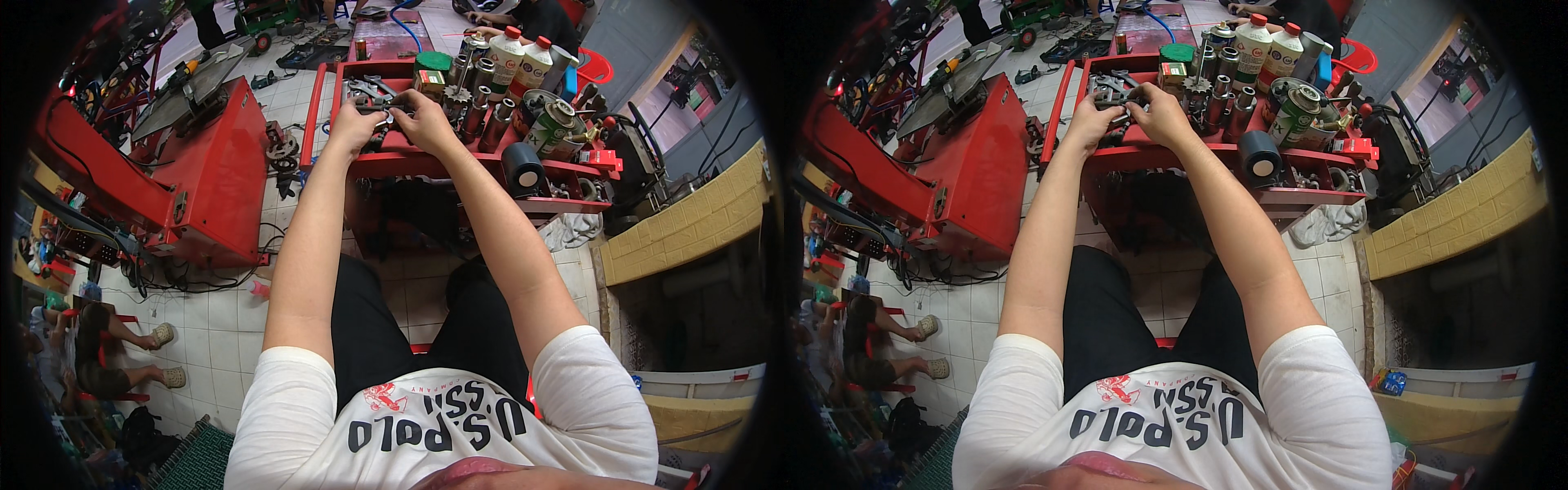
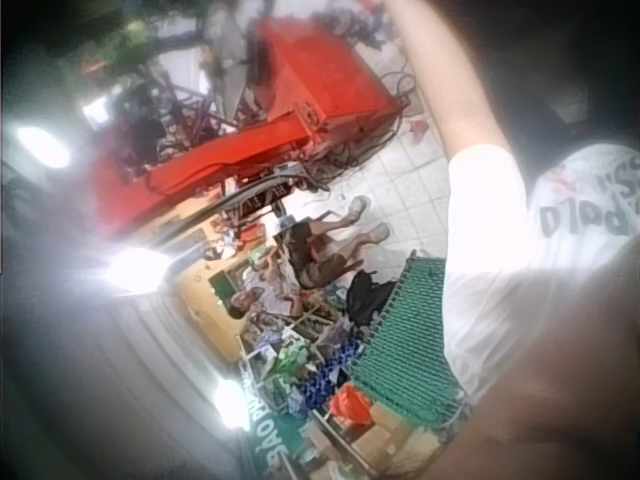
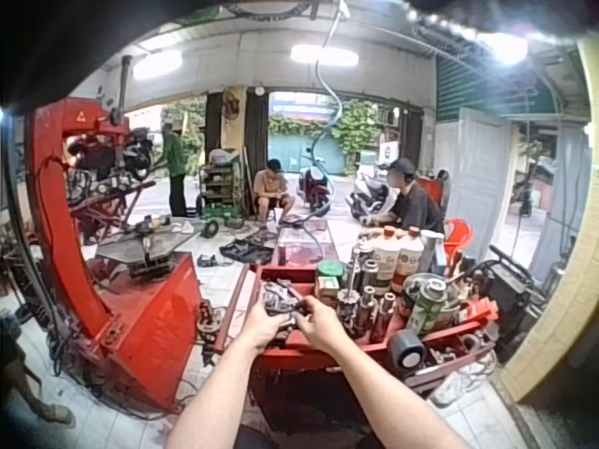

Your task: The person sits at a red workbench in a workshop, handling small mechanical parts and tools. They repeatedly pick up, inspect, and place down various metal components, including bolts and gears, while occasionally using a wrench.

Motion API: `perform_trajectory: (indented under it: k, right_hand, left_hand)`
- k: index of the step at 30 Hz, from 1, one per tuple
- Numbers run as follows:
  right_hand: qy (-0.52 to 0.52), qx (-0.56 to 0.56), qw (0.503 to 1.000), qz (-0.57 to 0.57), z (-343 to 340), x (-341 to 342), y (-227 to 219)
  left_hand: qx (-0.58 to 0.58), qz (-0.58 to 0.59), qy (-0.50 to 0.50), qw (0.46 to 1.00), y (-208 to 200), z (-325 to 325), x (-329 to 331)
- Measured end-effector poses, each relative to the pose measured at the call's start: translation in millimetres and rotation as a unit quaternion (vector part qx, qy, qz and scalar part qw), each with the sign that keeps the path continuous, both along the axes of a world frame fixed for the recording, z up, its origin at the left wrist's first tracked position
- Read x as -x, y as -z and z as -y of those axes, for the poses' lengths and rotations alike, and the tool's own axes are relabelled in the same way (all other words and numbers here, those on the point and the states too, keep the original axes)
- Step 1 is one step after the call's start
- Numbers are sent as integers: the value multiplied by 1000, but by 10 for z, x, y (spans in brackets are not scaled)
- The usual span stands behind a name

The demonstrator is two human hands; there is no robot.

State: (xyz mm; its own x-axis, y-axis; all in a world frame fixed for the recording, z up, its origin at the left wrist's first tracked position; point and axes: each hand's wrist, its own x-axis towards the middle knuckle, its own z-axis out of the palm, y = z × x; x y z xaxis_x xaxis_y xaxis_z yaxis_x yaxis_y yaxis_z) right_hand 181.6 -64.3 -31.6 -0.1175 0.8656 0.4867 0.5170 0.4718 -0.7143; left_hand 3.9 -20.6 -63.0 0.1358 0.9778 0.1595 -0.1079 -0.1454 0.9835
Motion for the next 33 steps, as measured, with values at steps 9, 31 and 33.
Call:
perform_trajectory:
  k: [9, 31, 33]
  right_hand:
    - [12, 16, 1000, -3, 4, -12, 3]
    - [13, 3, 1000, 9, -17, -11, 15]
    - [17, 10, 1000, 17, -16, -13, 1]
  left_hand:
    - [19, 21, 27, 999, -29, 40, 1]
    - [46, 19, 67, 996, -49, 28, 48]
    - [51, 15, 70, 996, -50, 26, 56]
